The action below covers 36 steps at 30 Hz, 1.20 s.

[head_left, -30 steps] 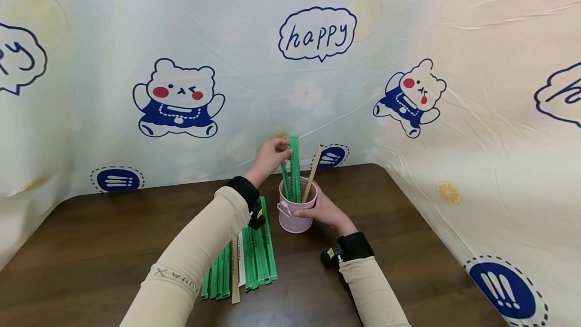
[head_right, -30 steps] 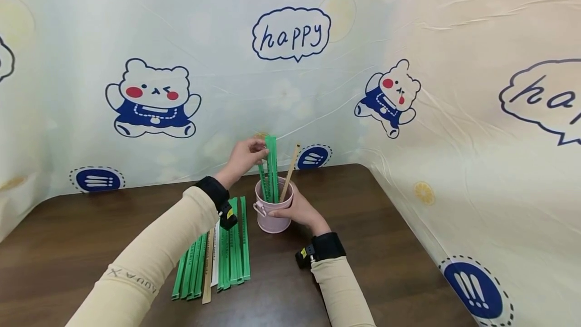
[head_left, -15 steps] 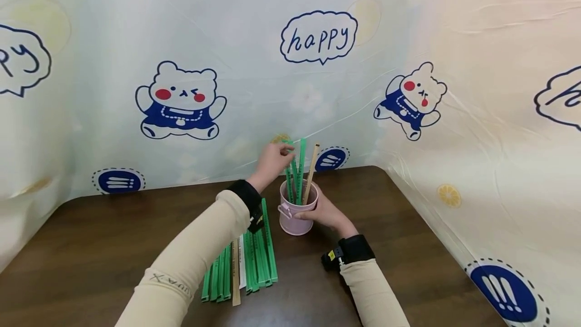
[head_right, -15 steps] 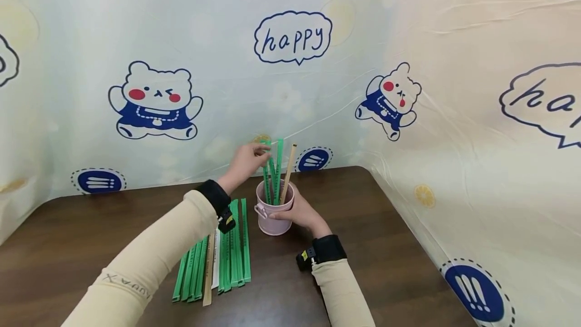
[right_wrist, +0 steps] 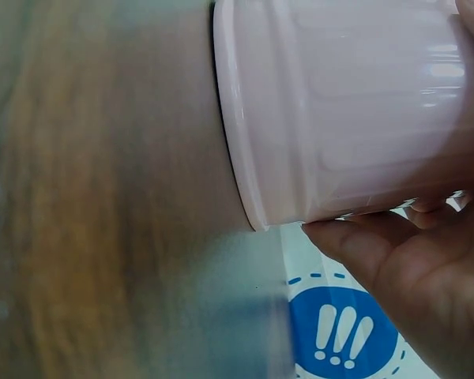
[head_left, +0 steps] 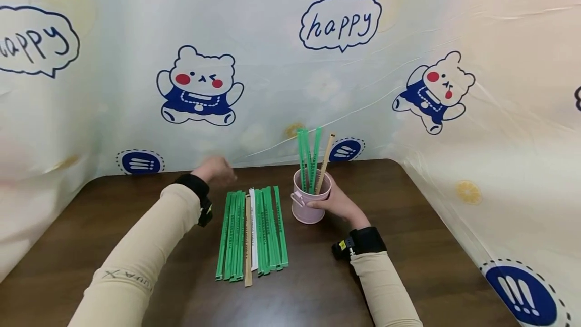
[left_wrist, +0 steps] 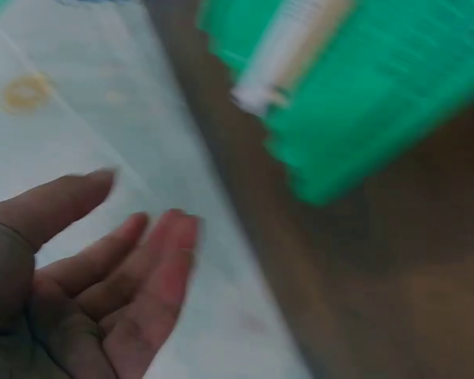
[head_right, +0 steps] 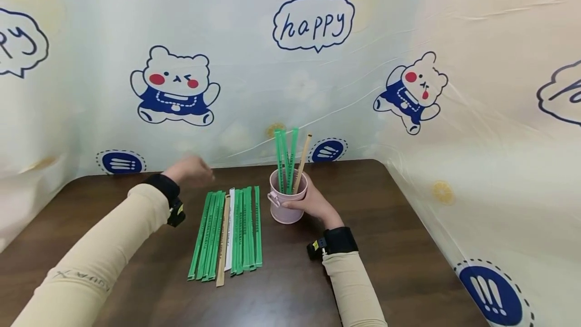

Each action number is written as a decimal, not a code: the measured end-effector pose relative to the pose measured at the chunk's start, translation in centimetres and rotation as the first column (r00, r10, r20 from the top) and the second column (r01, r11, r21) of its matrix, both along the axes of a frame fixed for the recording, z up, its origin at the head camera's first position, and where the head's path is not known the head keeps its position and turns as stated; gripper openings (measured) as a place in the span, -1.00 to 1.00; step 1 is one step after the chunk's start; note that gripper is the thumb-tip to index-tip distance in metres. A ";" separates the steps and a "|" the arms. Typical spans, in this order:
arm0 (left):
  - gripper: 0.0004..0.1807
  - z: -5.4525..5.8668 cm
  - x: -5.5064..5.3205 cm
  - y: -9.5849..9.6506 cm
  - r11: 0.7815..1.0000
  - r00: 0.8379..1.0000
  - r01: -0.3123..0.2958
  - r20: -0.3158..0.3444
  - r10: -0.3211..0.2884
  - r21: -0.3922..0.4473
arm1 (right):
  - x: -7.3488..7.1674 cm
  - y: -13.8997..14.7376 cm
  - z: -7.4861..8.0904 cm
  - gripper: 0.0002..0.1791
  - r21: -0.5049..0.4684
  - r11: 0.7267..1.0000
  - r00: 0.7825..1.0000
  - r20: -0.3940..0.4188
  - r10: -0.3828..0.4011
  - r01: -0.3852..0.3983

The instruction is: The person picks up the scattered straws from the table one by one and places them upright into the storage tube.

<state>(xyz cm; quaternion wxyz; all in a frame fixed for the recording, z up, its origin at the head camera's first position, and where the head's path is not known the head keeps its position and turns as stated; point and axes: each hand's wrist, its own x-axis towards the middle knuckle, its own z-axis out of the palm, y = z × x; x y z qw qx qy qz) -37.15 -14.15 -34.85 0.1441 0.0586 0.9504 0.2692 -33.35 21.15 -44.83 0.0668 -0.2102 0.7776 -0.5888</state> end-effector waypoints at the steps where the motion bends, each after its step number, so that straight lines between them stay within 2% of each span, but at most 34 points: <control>1: -0.72 -0.8 0.1 -0.5 0.999 0.998 -0.007 0.056 0.009 -0.038 | 0.0 0.1 0.0 0.10 0.001 1.000 1.000 0.003 -0.002 0.002; 3: -0.70 -2.5 0.2 -1.3 0.997 0.990 -0.031 0.132 0.040 -0.069 | 0.0 0.1 0.0 0.10 0.003 1.000 1.000 0.010 -0.003 0.003; 4: -0.68 -3.2 0.3 -1.6 0.996 0.987 -0.051 0.148 0.060 -0.067 | 0.0 0.2 0.0 0.11 0.006 1.000 1.000 0.010 -0.003 0.003; 8: -0.63 -5.4 0.7 -2.1 0.991 0.983 -0.130 0.130 0.127 0.013 | -0.2 0.1 0.2 0.13 0.001 1.000 1.000 -0.002 0.009 -0.009; 13: -0.77 -6.3 0.8 -1.9 0.984 0.984 -0.166 0.070 0.161 0.071 | -0.2 0.1 0.3 0.14 -0.003 1.000 1.000 -0.013 0.021 -0.021; 18: -0.76 -6.8 0.7 -1.7 0.981 0.981 -0.186 0.068 0.182 0.063 | 0.0 0.1 0.2 0.11 0.012 1.000 1.000 0.019 -0.001 0.001; 21: -0.76 -7.1 0.5 -1.7 0.973 0.975 -0.218 0.064 0.214 0.076 | -0.1 0.0 0.2 0.13 0.014 1.000 0.999 0.031 -0.007 0.007; 24: -0.77 -7.0 0.3 -2.0 0.962 0.969 -0.247 0.059 0.242 0.116 | -0.3 0.0 0.4 0.13 0.010 1.000 1.000 0.012 0.003 -0.003; 28: -0.77 -6.2 0.1 -2.4 0.953 0.969 -0.248 0.059 0.241 0.173 | -0.6 -0.1 0.6 0.12 -0.004 1.000 1.000 -0.018 0.018 -0.018; 36: -0.78 -4.1 -0.4 -2.5 0.926 0.958 -0.281 0.123 0.258 0.252 | 0.1 0.1 0.3 0.10 0.002 1.000 1.000 0.021 -0.006 0.006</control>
